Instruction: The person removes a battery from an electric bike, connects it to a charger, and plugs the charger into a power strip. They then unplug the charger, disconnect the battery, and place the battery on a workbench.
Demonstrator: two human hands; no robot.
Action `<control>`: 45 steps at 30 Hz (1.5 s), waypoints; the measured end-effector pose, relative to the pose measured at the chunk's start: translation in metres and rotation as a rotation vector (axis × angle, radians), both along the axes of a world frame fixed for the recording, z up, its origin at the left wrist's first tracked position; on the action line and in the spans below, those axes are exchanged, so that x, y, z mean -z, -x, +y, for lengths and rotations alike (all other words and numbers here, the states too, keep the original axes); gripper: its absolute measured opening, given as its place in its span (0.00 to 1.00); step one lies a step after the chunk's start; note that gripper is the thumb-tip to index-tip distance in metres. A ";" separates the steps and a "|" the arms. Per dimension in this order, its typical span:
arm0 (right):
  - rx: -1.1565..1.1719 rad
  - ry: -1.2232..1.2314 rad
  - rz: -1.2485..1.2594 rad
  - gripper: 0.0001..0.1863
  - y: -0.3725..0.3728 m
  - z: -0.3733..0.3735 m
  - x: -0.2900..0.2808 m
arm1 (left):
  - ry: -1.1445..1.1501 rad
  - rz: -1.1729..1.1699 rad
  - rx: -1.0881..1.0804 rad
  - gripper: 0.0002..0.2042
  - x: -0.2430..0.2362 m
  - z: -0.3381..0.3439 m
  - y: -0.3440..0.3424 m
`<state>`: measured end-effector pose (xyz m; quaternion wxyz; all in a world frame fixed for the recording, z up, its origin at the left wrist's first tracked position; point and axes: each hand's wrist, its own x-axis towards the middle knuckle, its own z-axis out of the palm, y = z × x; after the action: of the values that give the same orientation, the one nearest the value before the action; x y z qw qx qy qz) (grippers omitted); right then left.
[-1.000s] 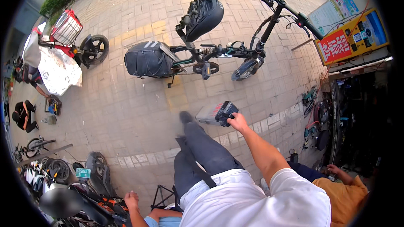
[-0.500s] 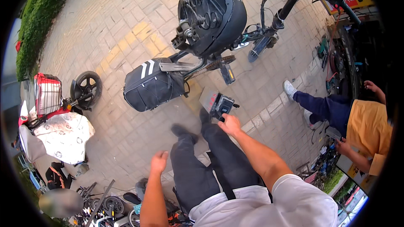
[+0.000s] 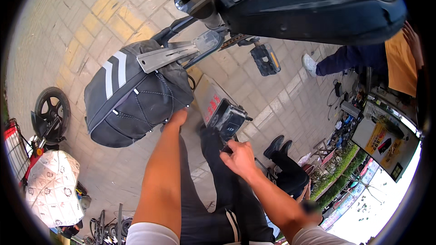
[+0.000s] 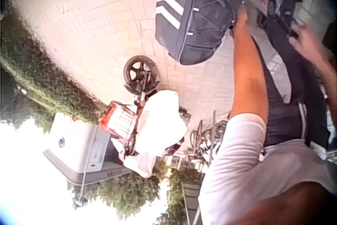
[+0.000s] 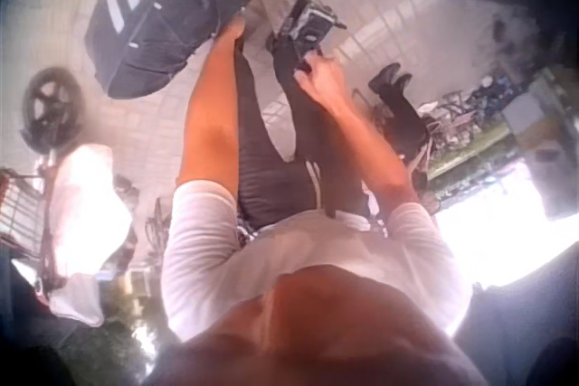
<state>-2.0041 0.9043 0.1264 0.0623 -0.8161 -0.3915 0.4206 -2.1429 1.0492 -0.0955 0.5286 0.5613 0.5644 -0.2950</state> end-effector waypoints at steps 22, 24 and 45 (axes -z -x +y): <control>-0.050 -0.024 -0.068 0.12 -0.012 0.006 0.001 | 0.313 -0.656 -0.892 0.12 -0.100 -0.040 -0.025; -0.048 -0.013 -0.056 0.11 -0.013 0.008 0.000 | 0.171 -0.695 -0.880 0.12 -0.102 -0.037 -0.039; -0.003 -0.111 -0.027 0.11 -0.030 -0.013 0.006 | 0.022 -0.650 -0.863 0.14 -0.090 -0.067 -0.045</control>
<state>-1.9740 0.8913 0.1200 0.1016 -0.8164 -0.4161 0.3872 -2.0976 0.9821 -0.0056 0.7549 0.3352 0.5481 0.1319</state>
